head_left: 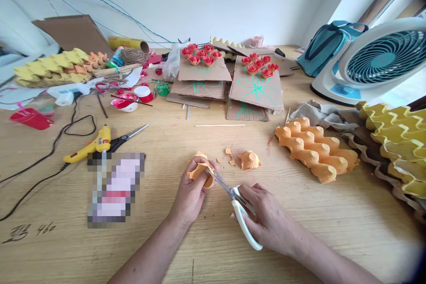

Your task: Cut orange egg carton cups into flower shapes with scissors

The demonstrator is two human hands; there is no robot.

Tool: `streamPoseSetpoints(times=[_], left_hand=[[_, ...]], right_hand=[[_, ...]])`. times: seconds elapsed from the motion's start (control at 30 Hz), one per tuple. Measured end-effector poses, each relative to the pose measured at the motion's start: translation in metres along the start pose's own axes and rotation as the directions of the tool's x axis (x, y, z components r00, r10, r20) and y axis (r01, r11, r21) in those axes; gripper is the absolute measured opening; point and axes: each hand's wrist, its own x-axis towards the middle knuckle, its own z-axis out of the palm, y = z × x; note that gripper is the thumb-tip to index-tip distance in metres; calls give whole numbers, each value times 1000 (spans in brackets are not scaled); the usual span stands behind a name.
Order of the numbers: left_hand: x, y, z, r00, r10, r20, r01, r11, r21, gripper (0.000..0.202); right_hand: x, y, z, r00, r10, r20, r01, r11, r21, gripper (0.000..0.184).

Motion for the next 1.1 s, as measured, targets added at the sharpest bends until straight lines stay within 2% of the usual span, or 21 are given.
streamPoseSetpoints(times=[0.23,0.37,0.5,0.73,1.1], left_hand=[[-1,-3,-4,988,155,-18,-146,957,251,19],[-1,-8,-7,977,211,-34,-177,888,425,12],[-5,-7,-4,964,266,9,-227,803,551,6],[-10,0,6,965,262,35,-230,769,596,8],[-11,2,2,974,227,28,-202,798,568,7]], right_hand=[[0,6,3,998,-4,-67,-3,995,-103,23],[0,9,5,994,-1,-111,-18,985,-170,21],[1,9,4,990,-3,-142,-27,978,-207,21],[2,9,3,983,-17,-181,-32,964,-263,18],[0,12,-1,990,-84,-116,56,972,-228,24]])
